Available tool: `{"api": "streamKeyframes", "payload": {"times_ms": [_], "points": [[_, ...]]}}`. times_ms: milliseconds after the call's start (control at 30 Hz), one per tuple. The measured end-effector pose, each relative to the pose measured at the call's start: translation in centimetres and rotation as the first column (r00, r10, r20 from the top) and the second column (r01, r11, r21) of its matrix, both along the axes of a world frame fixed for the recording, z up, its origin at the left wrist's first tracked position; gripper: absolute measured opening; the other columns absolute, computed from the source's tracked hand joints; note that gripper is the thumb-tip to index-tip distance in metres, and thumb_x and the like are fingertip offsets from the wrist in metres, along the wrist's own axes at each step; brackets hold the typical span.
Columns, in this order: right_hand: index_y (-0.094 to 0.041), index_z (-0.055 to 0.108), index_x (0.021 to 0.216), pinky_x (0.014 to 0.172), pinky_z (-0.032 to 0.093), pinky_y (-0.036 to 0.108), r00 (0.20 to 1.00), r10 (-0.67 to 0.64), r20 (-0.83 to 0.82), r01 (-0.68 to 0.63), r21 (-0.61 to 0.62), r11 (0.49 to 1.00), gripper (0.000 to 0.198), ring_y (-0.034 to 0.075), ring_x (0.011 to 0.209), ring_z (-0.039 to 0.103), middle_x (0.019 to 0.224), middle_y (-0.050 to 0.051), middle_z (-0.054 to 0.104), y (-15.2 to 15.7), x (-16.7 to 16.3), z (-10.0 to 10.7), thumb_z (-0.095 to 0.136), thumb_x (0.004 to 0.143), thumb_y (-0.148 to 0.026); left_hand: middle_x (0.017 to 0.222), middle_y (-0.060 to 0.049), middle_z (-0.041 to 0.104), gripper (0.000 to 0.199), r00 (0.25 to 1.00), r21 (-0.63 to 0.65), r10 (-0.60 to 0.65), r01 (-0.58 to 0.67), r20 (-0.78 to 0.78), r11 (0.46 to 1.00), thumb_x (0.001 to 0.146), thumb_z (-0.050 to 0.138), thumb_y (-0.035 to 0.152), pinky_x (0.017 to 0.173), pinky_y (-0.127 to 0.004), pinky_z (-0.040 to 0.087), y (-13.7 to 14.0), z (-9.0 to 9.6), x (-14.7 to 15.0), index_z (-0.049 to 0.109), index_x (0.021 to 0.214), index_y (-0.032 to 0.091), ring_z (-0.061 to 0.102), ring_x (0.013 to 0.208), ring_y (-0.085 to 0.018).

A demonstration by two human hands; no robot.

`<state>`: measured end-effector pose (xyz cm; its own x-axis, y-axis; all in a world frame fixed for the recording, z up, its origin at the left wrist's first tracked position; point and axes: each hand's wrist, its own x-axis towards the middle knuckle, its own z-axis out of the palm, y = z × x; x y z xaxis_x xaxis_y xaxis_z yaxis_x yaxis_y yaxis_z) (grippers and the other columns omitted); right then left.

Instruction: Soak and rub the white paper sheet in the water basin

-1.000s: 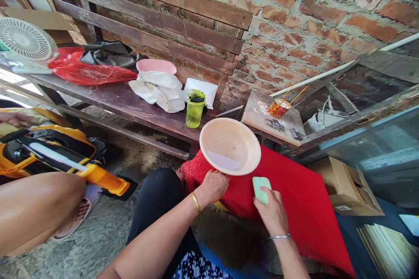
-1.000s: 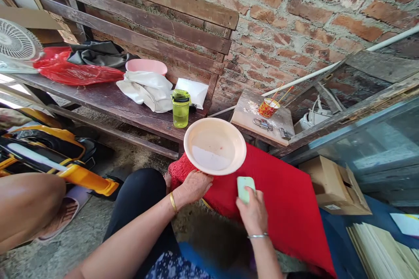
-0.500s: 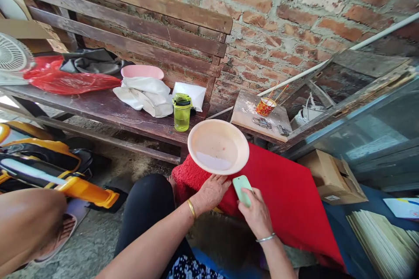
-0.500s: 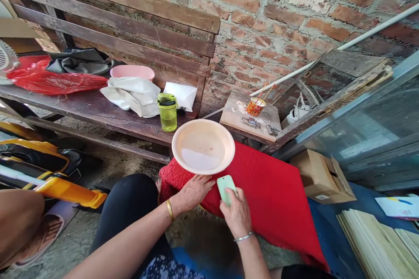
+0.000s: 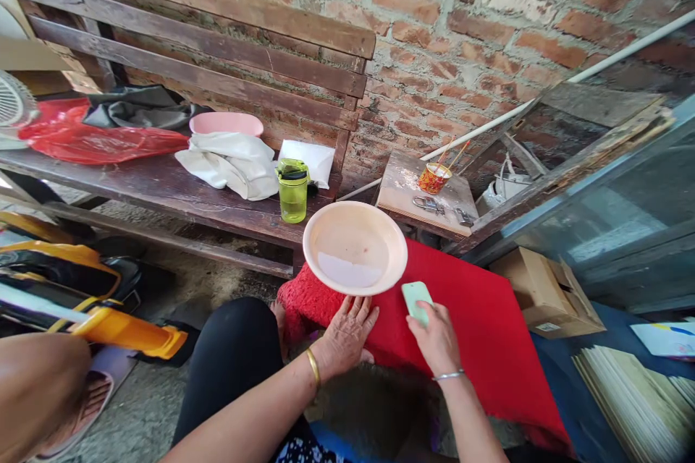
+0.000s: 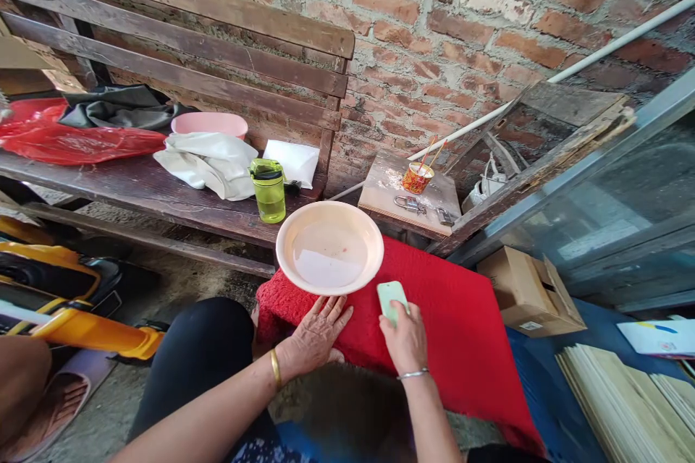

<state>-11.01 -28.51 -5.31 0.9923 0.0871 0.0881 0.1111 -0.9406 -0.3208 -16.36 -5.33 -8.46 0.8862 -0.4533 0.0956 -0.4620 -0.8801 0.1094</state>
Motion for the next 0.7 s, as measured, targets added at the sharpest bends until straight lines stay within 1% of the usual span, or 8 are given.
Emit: {"api": "streamKeyframes", "payload": {"times_ms": [100, 200, 267, 333, 400, 500, 600, 700], "points": [[-0.021, 0.067, 0.119, 0.094, 0.048, 0.036, 0.999, 0.037, -0.023, -0.037, -0.001, 0.999, 0.04, 0.024, 0.103, 0.061, 0.114, 0.011, 0.06, 0.0, 0.4, -0.3, 0.053, 0.086, -0.039, 0.158, -0.02, 0.034, 0.095, 1.0, 0.019, -0.003, 0.003, 0.006, 1.0, 0.08, 0.064, 0.072, 0.12, -0.052, 0.027, 0.1, -0.5, 0.0, 0.039, 0.153, 0.015, 0.031, 0.147, -0.037], [-0.017, 0.067, 0.119, 0.093, 0.048, 0.038, 0.987, -0.162, -0.013, 0.16, -0.087, 0.983, 0.044, 0.027, 0.105, 0.06, 0.106, 0.013, 0.062, -5.2, 0.0, -0.3, 0.054, 0.085, -0.041, 0.158, -0.021, 0.034, 0.094, 1.0, 0.017, -0.016, 0.015, 0.01, 1.0, 0.082, 0.064, 0.07, 0.12, -0.052, 0.027, 0.0, -0.8, 0.0, 0.037, 0.154, 0.015, 0.031, 0.147, -0.036], [-0.014, 0.067, 0.119, 0.09, 0.048, 0.042, 0.946, -0.324, 0.007, 0.32, -0.166, 0.933, 0.047, 0.031, 0.104, 0.059, 0.097, 0.014, 0.064, -8.6, -0.1, 0.1, 0.053, 0.084, -0.043, 0.159, -0.021, 0.033, 0.093, 1.0, 0.023, -0.02, 0.02, 0.005, 1.0, 0.083, 0.065, 0.067, 0.12, -0.053, 0.027, 0.0, -0.9, 0.0, 0.035, 0.154, 0.016, 0.03, 0.147, -0.037], [-0.01, 0.068, 0.117, 0.089, 0.048, 0.045, 0.92, -0.391, 0.026, 0.388, -0.188, 0.902, 0.05, 0.034, 0.104, 0.058, 0.092, 0.016, 0.065, -10.0, 0.2, 0.7, 0.052, 0.084, -0.044, 0.159, -0.021, 0.033, 0.092, 1.0, 0.039, -0.023, 0.023, -0.007, 0.999, 0.083, 0.066, 0.063, 0.12, -0.055, 0.026, -0.1, -0.8, 0.0, 0.033, 0.155, 0.016, 0.03, 0.147, -0.038], [-0.011, 0.067, 0.118, 0.092, 0.047, 0.044, 0.937, -0.347, 0.036, 0.348, -0.156, 0.924, 0.05, 0.033, 0.107, 0.056, 0.096, 0.016, 0.065, -8.6, 1.1, 1.1, 0.052, 0.085, -0.045, 0.158, -0.022, 0.033, 0.091, 1.0, 0.058, -0.022, 0.023, -0.016, 0.998, 0.084, 0.067, 0.06, 0.12, -0.057, 0.025, -0.1, -0.8, 0.0, 0.032, 0.156, 0.016, 0.029, 0.147, -0.039], [-0.016, 0.066, 0.121, 0.097, 0.045, 0.038, 0.986, -0.168, 0.023, 0.169, -0.075, 0.983, 0.045, 0.028, 0.11, 0.055, 0.107, 0.013, 0.064, -3.0, 3.1, 1.0, 0.052, 0.087, -0.043, 0.158, -0.022, 0.033, 0.091, 1.0, 0.071, -0.008, 0.01, -0.019, 0.997, 0.083, 0.069, 0.058, 0.12, -0.056, 0.026, -0.2, -1.0, 0.0, 0.033, 0.155, 0.015, 0.03, 0.147, -0.039], [-0.021, 0.067, 0.119, 0.094, 0.045, 0.033, 0.999, -0.037, 0.005, 0.037, -0.02, 0.999, 0.037, 0.023, 0.104, 0.058, 0.109, 0.01, 0.062, 1.9, 5.2, 0.3, 0.055, 0.088, -0.037, 0.158, -0.02, 0.035, 0.093, 1.0, 0.045, 0.02, -0.019, -0.014, 0.999, 0.08, 0.069, 0.063, 0.119, -0.055, 0.029, -0.5, -1.5, 0.1, 0.037, 0.154, 0.017, 0.033, 0.146, -0.039], [-0.024, 0.068, 0.118, 0.091, 0.046, 0.029, 1.0, -0.011, -0.016, 0.011, -0.011, 1.0, 0.035, 0.02, 0.099, 0.06, 0.11, 0.008, 0.062, 2.5, 6.3, -0.4, 0.06, 0.085, -0.034, 0.152, -0.019, 0.045, 0.076, 0.998, -0.029, 0.059, -0.059, 0.024, 0.998, 0.085, 0.063, 0.065, 0.116, -0.056, 0.033, -0.9, -1.6, 0.3, 0.049, 0.146, 0.02, 0.041, 0.141, -0.038]]}}
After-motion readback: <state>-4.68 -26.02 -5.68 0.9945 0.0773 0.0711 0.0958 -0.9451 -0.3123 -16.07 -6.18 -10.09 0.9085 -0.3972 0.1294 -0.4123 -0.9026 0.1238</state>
